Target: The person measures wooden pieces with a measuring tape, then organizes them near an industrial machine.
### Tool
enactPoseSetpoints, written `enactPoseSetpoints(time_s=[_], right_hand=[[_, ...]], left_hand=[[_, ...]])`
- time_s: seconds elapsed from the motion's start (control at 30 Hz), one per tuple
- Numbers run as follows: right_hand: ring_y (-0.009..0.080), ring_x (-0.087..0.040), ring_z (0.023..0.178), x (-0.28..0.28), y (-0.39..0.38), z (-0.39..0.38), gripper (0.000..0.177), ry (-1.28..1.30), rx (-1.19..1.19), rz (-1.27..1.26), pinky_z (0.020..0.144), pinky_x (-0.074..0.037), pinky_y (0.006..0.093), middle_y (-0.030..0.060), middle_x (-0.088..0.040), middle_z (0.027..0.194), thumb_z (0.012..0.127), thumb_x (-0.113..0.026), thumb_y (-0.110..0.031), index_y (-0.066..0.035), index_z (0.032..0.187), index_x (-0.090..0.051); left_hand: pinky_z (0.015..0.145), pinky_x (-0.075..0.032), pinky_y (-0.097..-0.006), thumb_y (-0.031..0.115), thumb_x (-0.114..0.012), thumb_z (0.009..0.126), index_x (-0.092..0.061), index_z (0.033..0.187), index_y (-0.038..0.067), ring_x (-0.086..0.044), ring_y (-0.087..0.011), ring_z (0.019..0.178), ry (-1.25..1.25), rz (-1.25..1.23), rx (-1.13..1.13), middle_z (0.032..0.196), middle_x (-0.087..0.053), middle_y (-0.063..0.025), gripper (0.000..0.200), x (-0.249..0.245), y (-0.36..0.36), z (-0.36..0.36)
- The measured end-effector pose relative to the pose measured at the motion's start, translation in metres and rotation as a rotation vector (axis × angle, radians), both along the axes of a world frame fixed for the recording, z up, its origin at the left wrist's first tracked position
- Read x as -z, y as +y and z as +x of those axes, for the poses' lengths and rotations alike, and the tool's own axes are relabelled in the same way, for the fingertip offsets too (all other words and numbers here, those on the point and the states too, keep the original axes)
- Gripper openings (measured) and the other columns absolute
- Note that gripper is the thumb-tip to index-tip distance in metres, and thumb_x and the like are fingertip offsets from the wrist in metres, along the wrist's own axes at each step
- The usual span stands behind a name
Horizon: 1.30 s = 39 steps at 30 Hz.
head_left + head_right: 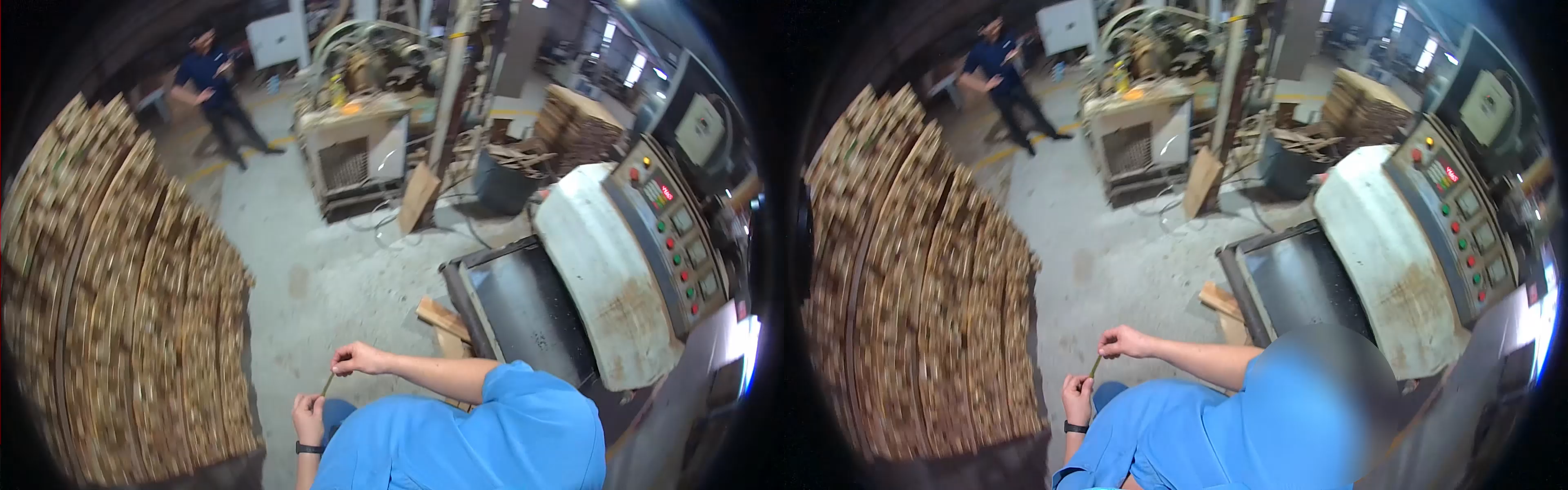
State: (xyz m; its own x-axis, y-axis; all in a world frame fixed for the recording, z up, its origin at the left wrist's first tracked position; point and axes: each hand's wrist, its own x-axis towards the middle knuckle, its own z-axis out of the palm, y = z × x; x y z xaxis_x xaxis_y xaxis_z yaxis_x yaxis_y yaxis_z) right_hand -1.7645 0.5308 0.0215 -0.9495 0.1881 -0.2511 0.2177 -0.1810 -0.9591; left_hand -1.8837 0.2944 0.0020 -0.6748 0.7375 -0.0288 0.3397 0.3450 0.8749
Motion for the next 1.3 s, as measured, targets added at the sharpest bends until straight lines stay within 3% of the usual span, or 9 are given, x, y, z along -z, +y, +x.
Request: enactPoseSetpoints(time_s=[0.2,0.37,0.4,0.63,0.67,0.9,1.0,1.13,1.3], right_hand=[[0.0108,-0.064,0.082,0.004,0.133,0.013,0.017,0.163,0.592,0.150,0.076,-0.053,0.0283,0.0031,-0.070,0.087,0.093,-0.071,-0.018,-0.003,0.100,-0.071],[0.0092,-0.063,0.086,-0.128,0.260,0.033,0.012,0.353,1.197,0.450,0.079,-0.052,0.0276,0.0013,-0.070,0.092,0.091,-0.072,-0.012,-0.002,0.099,-0.071],[0.0092,-0.063,0.085,-0.152,0.292,0.044,0.010,0.311,1.313,0.800,0.078,-0.052,0.0277,0.0014,-0.071,0.091,0.092,-0.071,-0.011,-0.002,0.097,-0.072],[0.0077,-0.060,0.083,-0.356,0.444,0.106,0.013,0.631,1.772,1.485,0.077,-0.050,0.0249,0.0010,-0.068,0.091,0.097,-0.067,-0.014,-0.003,0.102,-0.069],[0.0069,-0.060,0.082,-0.377,0.466,0.116,0.013,0.517,1.919,1.615,0.076,-0.049,0.0242,0.0002,-0.068,0.088,0.096,-0.068,-0.015,-0.003,0.101,-0.070],[0.0162,-0.069,0.083,-0.467,0.647,0.184,0.016,0.664,2.118,1.920,0.075,-0.053,0.0306,0.0080,-0.074,0.087,0.088,-0.075,-0.020,-0.005,0.094,-0.074],[0.0079,-0.064,0.079,-0.497,0.743,0.229,0.017,0.595,2.179,1.991,0.075,-0.051,0.0243,0.0014,-0.073,0.086,0.091,-0.073,-0.017,-0.003,0.099,-0.074],[0.0090,-0.065,0.075,-0.537,0.843,0.264,0.016,0.728,2.117,1.864,0.072,-0.052,0.0253,0.0008,-0.072,0.082,0.088,-0.074,-0.018,-0.004,0.098,-0.075],[0.0172,-0.069,0.078,-0.570,0.974,0.334,0.019,0.383,2.299,1.861,0.073,-0.053,0.0330,0.0042,-0.074,0.083,0.085,-0.074,-0.028,-0.011,0.095,-0.077]], left_hand=[[0.074,-0.053,-0.0340,0.006,-0.071,0.086,-0.070,0.103,0.000,-0.063,-0.0221,0.079,0.077,0.182,0.273,0.093,-0.060,-0.0102,0.017,-0.026,0.160,-0.087],[0.077,-0.055,-0.0340,0.003,-0.068,0.088,-0.070,0.105,0.000,-0.066,-0.0235,0.086,0.119,0.190,0.411,0.097,-0.064,-0.0120,0.017,-0.029,0.248,-0.190],[0.078,-0.055,-0.0341,0.003,-0.067,0.089,-0.070,0.106,-0.001,-0.068,-0.0244,0.089,0.129,0.172,0.420,0.099,-0.065,-0.0124,0.017,-0.033,0.265,-0.207],[0.080,-0.055,-0.0343,0.004,-0.065,0.090,-0.069,0.105,-0.003,-0.068,-0.0252,0.090,0.114,0.133,0.509,0.097,-0.066,-0.0142,0.017,-0.033,0.393,-0.279],[0.080,-0.055,-0.0345,0.004,-0.066,0.090,-0.069,0.105,-0.003,-0.068,-0.0254,0.090,0.095,0.128,0.508,0.097,-0.066,-0.0141,0.017,-0.028,0.412,-0.282],[0.079,-0.053,-0.0351,0.005,-0.067,0.088,-0.071,0.104,0.000,-0.067,-0.0255,0.089,0.082,0.099,0.541,0.095,-0.067,-0.0124,0.017,0.023,0.564,-0.277],[0.079,-0.054,-0.0347,0.004,-0.068,0.088,-0.070,0.104,-0.001,-0.068,-0.0245,0.088,0.030,0.116,0.533,0.095,-0.069,-0.0124,0.017,0.038,0.656,-0.265],[0.077,-0.054,-0.0282,0.002,-0.065,0.091,-0.068,0.109,-0.003,-0.066,-0.0138,0.083,0.015,0.148,0.619,0.094,-0.070,-0.0095,0.019,0.023,0.774,-0.230],[0.077,-0.055,-0.0283,0.001,-0.066,0.090,-0.068,0.109,-0.003,-0.067,-0.0150,0.084,-0.026,0.121,0.650,0.095,-0.071,-0.0101,0.019,0.010,0.871,-0.202]])
